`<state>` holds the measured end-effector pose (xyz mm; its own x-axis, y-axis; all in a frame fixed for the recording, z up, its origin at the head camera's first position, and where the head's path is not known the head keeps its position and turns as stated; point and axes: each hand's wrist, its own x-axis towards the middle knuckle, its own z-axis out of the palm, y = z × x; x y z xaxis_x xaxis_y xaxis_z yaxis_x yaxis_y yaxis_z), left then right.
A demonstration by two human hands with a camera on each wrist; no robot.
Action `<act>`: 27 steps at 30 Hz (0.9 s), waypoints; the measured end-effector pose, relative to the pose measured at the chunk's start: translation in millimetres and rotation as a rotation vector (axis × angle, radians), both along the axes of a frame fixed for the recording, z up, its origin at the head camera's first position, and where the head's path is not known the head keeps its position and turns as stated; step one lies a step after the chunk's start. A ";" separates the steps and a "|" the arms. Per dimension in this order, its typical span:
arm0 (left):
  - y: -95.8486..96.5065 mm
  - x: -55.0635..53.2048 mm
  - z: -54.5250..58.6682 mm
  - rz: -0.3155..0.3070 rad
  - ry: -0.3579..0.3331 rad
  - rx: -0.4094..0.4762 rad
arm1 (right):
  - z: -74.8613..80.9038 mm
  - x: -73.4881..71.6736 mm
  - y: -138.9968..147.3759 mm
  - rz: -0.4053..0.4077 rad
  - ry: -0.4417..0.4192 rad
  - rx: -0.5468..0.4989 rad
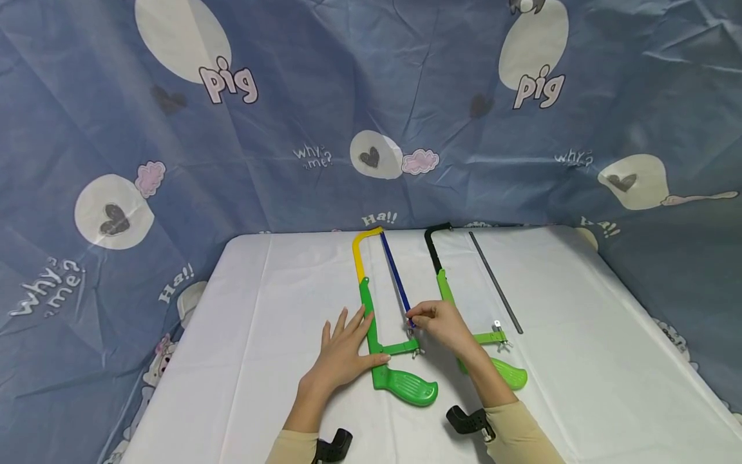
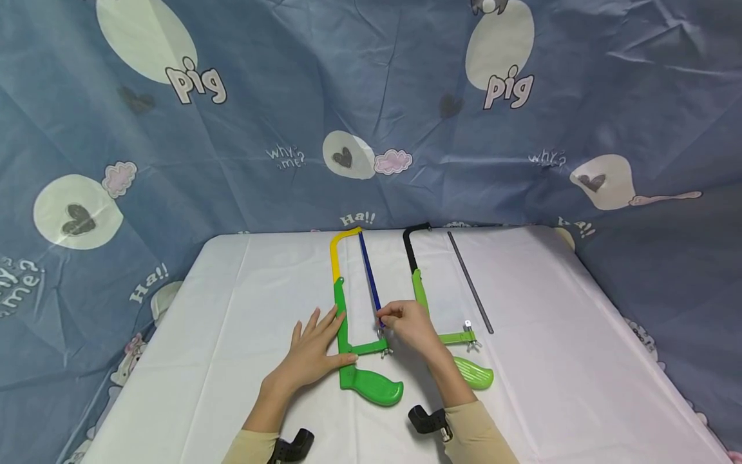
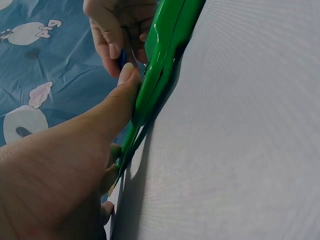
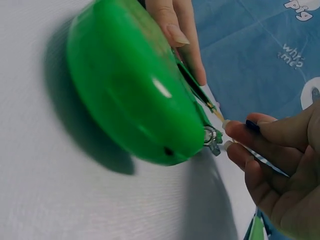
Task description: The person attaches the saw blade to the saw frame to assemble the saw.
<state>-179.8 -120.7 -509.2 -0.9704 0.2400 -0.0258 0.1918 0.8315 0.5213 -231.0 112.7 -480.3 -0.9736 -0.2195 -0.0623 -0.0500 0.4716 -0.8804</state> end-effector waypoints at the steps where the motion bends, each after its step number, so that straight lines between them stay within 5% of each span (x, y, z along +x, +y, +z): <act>1: 0.1 0.0 0.1 0.000 0.002 0.000 | -1.0 0.3 -0.1 0.001 -0.006 0.001; 27: -0.1 -0.7 1.6 -0.006 0.020 0.013 | -13.8 2.1 -3.1 0.016 -0.021 -0.034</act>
<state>-180.4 -120.8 -507.6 -0.9693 0.2460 -0.0031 0.2074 0.8236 0.5279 -228.8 109.6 -494.0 -0.9684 -0.2378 -0.0754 -0.0384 0.4409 -0.8967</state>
